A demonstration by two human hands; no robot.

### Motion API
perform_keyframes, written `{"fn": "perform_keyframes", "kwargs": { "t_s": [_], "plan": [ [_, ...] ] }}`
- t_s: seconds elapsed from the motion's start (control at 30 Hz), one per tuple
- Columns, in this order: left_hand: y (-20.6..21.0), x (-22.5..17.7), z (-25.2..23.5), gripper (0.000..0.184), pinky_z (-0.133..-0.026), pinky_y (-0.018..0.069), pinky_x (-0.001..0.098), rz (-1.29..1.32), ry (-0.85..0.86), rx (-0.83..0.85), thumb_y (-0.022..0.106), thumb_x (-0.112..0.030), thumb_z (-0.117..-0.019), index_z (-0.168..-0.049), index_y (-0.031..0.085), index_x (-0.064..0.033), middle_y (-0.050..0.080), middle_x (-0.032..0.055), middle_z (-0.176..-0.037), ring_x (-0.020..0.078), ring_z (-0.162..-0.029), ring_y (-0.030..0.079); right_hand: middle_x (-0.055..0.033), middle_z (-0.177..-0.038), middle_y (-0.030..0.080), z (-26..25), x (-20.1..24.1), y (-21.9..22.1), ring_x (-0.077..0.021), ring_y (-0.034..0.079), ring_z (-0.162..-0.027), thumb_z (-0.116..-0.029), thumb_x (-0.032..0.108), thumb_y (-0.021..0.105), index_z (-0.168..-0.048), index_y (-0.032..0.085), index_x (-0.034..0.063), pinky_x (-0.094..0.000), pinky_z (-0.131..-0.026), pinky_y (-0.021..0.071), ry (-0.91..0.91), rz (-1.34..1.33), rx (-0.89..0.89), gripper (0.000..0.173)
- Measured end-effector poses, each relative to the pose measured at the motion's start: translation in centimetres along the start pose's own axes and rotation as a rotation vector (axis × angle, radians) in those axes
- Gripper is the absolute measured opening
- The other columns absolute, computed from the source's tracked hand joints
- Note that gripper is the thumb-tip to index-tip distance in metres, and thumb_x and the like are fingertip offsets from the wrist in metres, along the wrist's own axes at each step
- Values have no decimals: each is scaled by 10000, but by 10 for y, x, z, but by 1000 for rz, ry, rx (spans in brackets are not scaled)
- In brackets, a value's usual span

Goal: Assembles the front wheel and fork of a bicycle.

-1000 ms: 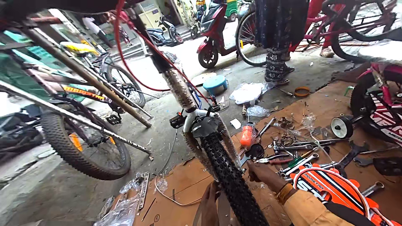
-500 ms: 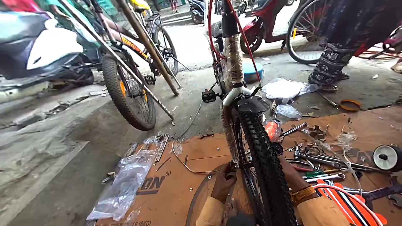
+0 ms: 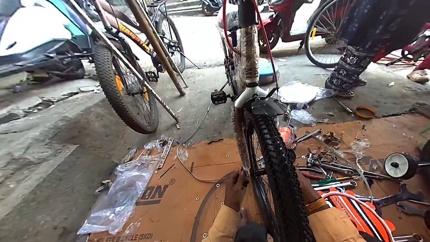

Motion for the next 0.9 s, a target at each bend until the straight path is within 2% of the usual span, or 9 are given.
{"fn": "perform_keyframes", "kwargs": {
  "t_s": [0.07,0.17,0.27,0.4,0.47,0.53,0.67,0.8,0.9],
  "plan": [
    [6,-3,0,211,-641,519,229,-1,18,-20,534,-170,-1051,-1017,648,5,643,17,-777,74,-671,606,-49,-950,673,-3,-6,1,-110,637,-849,-1060,141,521,-1167,645,38,-331,-819,529,-40,57,-9,193],
    [11,-9,3,197,-749,545,249,-18,36,-27,545,-145,-1036,-1103,640,15,659,38,-887,81,-785,631,-84,-940,666,-7,-11,1,-167,639,-862,-1072,165,483,-1181,637,23,-406,-847,524,-92,156,12,236],
    [8,-7,3,190,-784,572,286,-8,70,-10,574,-98,-1010,-1136,629,33,684,83,-937,124,-840,665,-109,-925,644,-15,-16,1,-208,633,-854,-1101,212,418,-1211,605,6,-433,-854,522,-85,200,86,299],
    [5,-7,7,196,-731,562,281,-55,80,-16,571,-68,-985,-1142,622,39,672,73,-910,120,-805,653,-179,-1053,657,-33,-29,4,-265,651,-901,-1128,281,324,-1300,599,7,-470,-871,528,-79,222,160,425],
    [5,-6,8,189,-696,560,277,-82,85,-24,584,-71,-987,-1127,639,43,683,78,-896,122,-781,657,-192,-1040,658,-40,-36,5,-296,652,-942,-1127,328,320,-1219,634,6,-506,-887,507,-81,239,134,459],
    [9,-7,7,175,-652,541,263,-76,89,-34,576,-87,-995,-1081,655,44,680,76,-854,119,-730,642,-157,-939,633,-44,-43,3,-277,637,-864,-1117,379,329,-1141,636,29,-497,-836,509,-101,234,122,467],
    [15,-15,9,161,-606,502,220,-70,71,-65,535,-84,-1024,-985,646,26,649,44,-786,77,-662,597,-156,-1021,649,-46,-43,-2,-260,661,-899,-1101,328,354,-1283,570,37,-462,-853,539,-133,166,212,405],
    [8,0,1,125,-681,563,256,-61,128,-60,586,-69,-989,-1010,659,30,676,70,-818,107,-711,649,-166,-957,610,-49,-42,-2,-286,630,-829,-1122,347,293,-1271,555,31,-489,-818,520,-156,258,247,436],
    [7,8,0,127,-687,564,252,-38,192,-61,591,-74,-972,-1007,659,27,678,61,-810,100,-710,650,-185,-979,612,-48,-43,0,-326,623,-895,-1125,365,282,-1218,581,23,-533,-863,491,-180,309,211,464]
  ]
}}
Point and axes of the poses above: each hand's wrist, its own z-axis away from the middle knuckle, its own y-axis out of the palm, x = y × z, the point moved 1 cm from there along -z, towards the middle knuckle
